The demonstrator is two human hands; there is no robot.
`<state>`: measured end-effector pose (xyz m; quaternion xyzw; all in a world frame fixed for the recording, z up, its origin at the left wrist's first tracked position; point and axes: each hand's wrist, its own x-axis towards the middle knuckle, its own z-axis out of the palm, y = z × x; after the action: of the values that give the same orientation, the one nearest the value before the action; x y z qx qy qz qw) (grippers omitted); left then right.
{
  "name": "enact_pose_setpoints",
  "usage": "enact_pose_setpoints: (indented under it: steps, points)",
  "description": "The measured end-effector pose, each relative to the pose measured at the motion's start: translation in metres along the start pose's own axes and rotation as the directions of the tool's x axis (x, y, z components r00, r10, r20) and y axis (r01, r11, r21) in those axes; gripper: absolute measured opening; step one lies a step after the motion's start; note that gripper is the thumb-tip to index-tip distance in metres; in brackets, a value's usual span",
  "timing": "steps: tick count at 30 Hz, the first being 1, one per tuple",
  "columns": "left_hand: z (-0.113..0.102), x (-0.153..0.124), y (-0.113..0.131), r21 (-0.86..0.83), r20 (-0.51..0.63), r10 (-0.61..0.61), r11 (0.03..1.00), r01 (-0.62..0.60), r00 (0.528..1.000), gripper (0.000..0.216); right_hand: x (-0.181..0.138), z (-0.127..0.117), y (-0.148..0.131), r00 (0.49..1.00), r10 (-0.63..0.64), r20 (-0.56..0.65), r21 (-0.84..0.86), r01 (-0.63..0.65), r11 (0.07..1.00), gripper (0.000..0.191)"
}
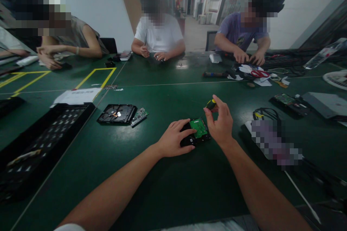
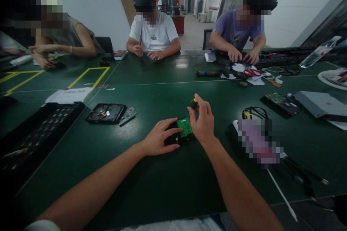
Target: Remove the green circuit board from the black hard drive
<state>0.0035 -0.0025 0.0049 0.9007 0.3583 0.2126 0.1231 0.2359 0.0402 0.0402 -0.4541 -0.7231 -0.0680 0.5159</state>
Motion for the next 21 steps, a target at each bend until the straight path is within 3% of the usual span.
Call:
enact_pose_setpoints:
  steps: [21]
  points:
    - [-0.0009, 0.0001, 0.0003, 0.010, 0.003, -0.002, 1.000, 0.002, 1.000, 0.064, 0.0012, -0.0035, -0.0027, 0.993, 0.005, 0.119, 0.063, -0.013, 0.998, 0.053]
